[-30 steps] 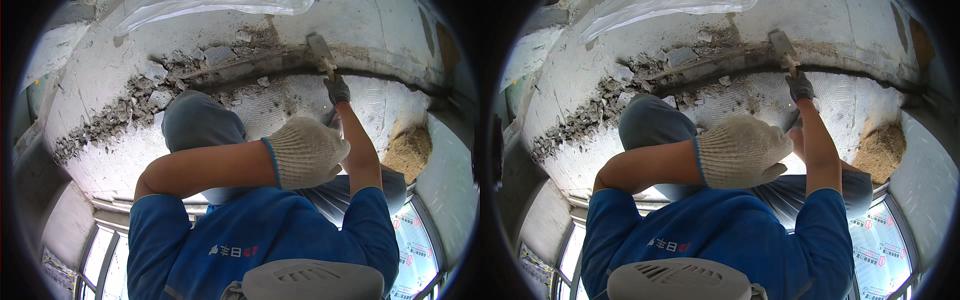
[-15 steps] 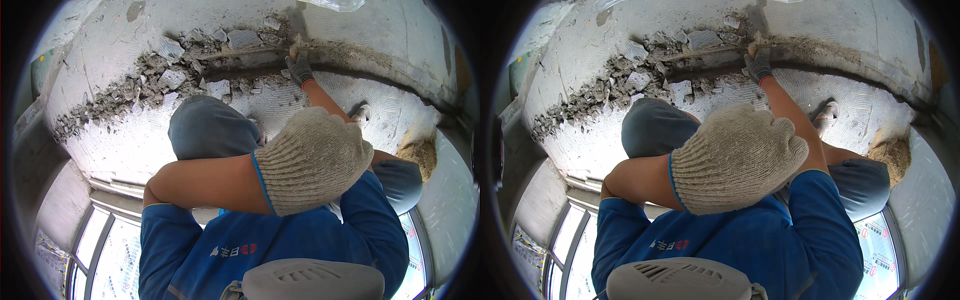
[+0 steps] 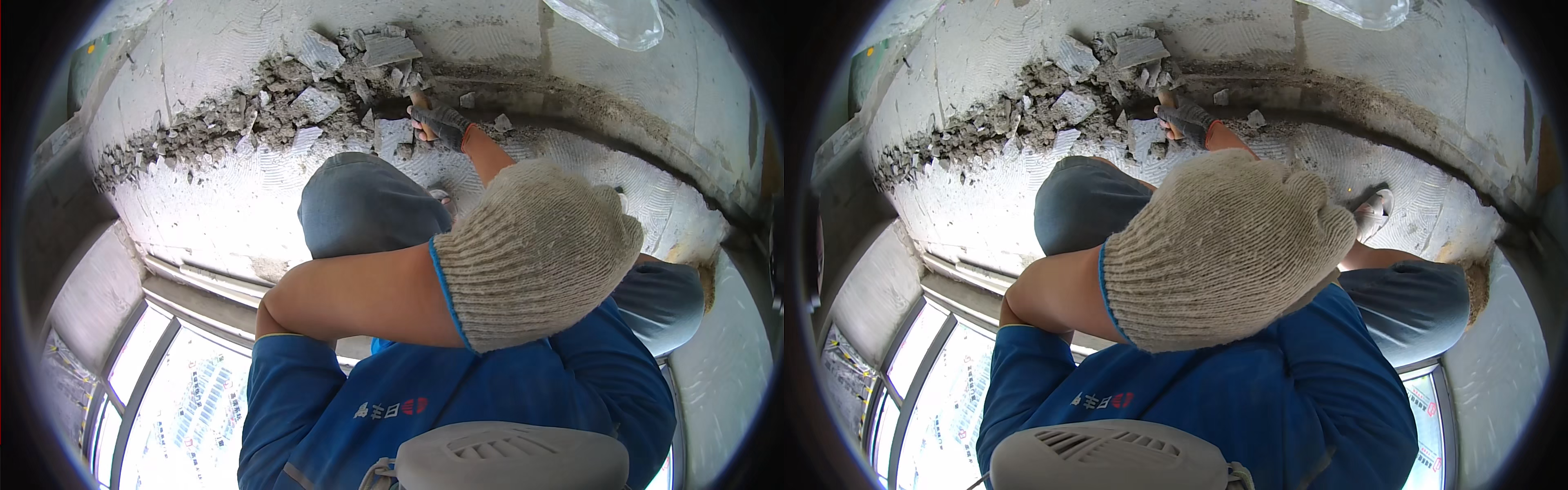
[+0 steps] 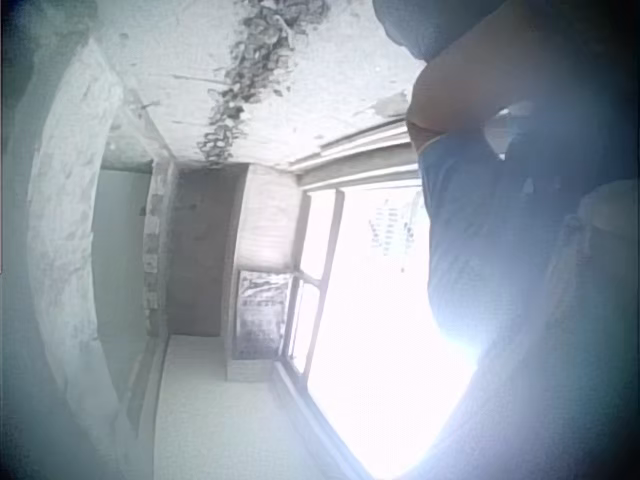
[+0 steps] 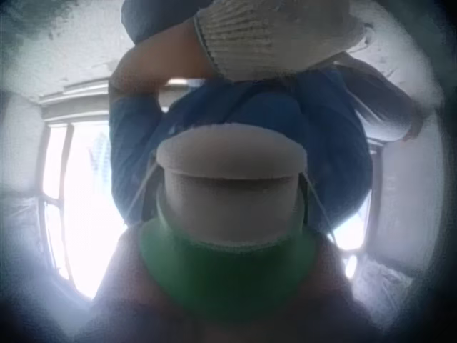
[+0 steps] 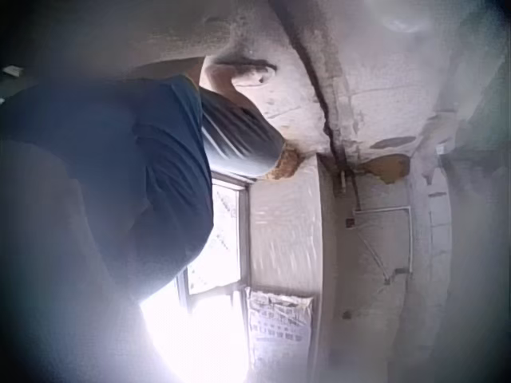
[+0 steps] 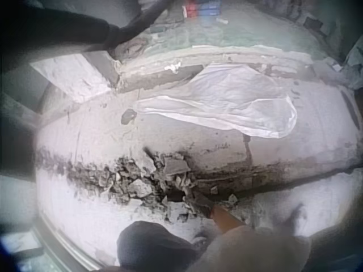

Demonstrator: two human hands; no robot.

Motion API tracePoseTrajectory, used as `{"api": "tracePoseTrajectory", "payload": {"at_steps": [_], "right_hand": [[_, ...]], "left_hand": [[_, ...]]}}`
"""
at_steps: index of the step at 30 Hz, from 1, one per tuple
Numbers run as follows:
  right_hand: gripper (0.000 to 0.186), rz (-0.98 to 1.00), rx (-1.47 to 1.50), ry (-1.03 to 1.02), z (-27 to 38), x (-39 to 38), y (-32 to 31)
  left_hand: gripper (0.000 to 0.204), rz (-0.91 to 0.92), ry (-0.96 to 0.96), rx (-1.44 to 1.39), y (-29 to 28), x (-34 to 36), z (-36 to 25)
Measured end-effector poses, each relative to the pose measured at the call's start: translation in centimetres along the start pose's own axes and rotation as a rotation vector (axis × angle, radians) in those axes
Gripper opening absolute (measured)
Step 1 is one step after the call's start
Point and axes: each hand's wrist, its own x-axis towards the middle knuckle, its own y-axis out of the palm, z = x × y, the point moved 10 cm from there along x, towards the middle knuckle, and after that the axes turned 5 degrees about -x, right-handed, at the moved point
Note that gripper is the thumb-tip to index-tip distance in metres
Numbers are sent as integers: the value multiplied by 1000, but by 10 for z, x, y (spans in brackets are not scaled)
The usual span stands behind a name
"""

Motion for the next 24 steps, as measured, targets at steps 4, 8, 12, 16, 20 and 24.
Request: {"api": "tracePoseTrajectory", "payload": {"at_steps": [4, 8, 12, 16, 20, 24], "right_hand": [[20, 55, -63, -77, 23, -28, 6], [16, 182, 68, 32, 21, -59, 19], [17, 168, 114, 27, 23, -123, 16], [18, 139, 162, 3, 53, -143, 10], [19, 135, 219, -2, 55, -216, -24], [20, 35, 126, 17, 76, -265, -33]], "left_hand": [[44, -269, 257, -26, -20, -4, -10], [38, -287, 231, 187, -53, 7, -31], [34, -286, 236, 404, -66, 21, -42], [29, -272, 181, 459, -68, 30, -31], [27, -262, 123, 477, -92, 33, -39], [26, -586, 24, 668, -179, 27, -35]]}}
